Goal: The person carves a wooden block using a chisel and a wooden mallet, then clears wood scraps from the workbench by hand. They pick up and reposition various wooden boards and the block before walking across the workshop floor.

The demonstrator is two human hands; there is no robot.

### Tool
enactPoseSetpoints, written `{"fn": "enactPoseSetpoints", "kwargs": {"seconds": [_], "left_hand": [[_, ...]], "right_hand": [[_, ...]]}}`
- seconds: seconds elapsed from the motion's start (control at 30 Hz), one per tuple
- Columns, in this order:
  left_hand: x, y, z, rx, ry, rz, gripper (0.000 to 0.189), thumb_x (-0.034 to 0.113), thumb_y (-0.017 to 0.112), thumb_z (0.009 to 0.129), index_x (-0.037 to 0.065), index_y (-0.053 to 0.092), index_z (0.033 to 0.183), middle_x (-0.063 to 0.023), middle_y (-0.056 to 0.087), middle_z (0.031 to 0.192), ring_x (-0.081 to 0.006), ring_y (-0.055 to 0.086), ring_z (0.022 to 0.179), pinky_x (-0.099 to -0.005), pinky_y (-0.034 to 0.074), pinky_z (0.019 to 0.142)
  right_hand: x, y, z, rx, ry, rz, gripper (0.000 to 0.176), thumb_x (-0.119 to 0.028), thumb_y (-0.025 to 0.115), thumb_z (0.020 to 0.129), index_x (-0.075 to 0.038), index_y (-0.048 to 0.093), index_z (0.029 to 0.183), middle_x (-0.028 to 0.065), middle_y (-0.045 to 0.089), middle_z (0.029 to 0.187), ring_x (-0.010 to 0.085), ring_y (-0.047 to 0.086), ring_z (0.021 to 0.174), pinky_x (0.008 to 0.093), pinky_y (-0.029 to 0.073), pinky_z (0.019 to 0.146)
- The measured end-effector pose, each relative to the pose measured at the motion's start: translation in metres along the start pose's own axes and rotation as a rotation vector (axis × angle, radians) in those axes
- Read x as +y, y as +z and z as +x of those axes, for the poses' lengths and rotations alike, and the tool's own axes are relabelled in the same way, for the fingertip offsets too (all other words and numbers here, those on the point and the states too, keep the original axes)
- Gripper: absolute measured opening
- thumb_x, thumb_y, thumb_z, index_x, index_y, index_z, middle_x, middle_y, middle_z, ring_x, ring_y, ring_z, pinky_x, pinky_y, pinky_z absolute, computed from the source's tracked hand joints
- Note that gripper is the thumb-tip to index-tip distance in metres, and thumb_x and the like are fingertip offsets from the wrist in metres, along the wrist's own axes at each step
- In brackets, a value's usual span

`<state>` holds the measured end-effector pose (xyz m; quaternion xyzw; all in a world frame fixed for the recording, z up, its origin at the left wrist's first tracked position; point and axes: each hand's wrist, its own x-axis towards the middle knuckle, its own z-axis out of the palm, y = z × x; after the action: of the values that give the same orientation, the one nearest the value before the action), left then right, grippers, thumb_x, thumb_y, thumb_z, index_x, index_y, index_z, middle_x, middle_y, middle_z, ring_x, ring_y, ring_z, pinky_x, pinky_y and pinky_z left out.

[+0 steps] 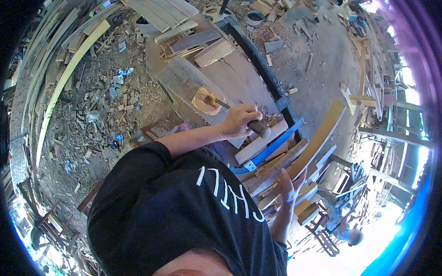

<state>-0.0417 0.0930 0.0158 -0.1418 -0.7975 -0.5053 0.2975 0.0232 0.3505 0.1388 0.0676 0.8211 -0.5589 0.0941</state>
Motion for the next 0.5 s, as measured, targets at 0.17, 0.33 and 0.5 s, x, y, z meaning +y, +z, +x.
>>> {"fn": "enactPoseSetpoints", "kwargs": {"seconds": [0.17, 0.33, 0.5], "left_hand": [[0.0, -0.006, 0.0, 0.033, 0.006, -0.007, 0.031, 0.011, 0.073, 0.062, 0.017, 0.053, 0.085, -0.0034, 0.051, 0.076, -0.0267, 0.059, 0.069, -0.0397, 0.045, 0.057], [-0.003, -0.005, 0.0, 0.065, -0.032, -0.075, 0.028, 0.011, 0.072, 0.063, 0.016, 0.052, 0.083, -0.0028, 0.052, 0.074, -0.0266, 0.059, 0.069, -0.0395, 0.044, 0.055], [-0.002, -0.01, 0.004, 0.071, -0.064, -0.077, 0.025, 0.01, 0.071, 0.065, 0.016, 0.052, 0.081, -0.003, 0.053, 0.074, -0.027, 0.059, 0.068, -0.0395, 0.045, 0.055]], "right_hand": [[-0.024, -0.004, -0.005, 0.147, -0.077, 0.008, 0.043, -0.007, 0.068, 0.076, -0.004, 0.049, 0.114, 0.0026, 0.052, 0.082, 0.0094, 0.051, 0.06, 0.0226, 0.042, 0.05], [-0.031, 0.002, -0.009, 0.196, -0.67, -0.335, 0.042, -0.018, 0.068, 0.077, -0.005, 0.048, 0.111, 0.006, 0.053, 0.08, 0.0149, 0.054, 0.062, 0.0273, 0.048, 0.064], [-0.006, 0.051, -0.007, -0.238, -0.263, -0.625, 0.044, -0.02, 0.073, 0.077, -0.001, 0.05, 0.109, 0.0122, 0.062, 0.079, 0.0242, 0.061, 0.072, 0.0381, 0.049, 0.065]]}}
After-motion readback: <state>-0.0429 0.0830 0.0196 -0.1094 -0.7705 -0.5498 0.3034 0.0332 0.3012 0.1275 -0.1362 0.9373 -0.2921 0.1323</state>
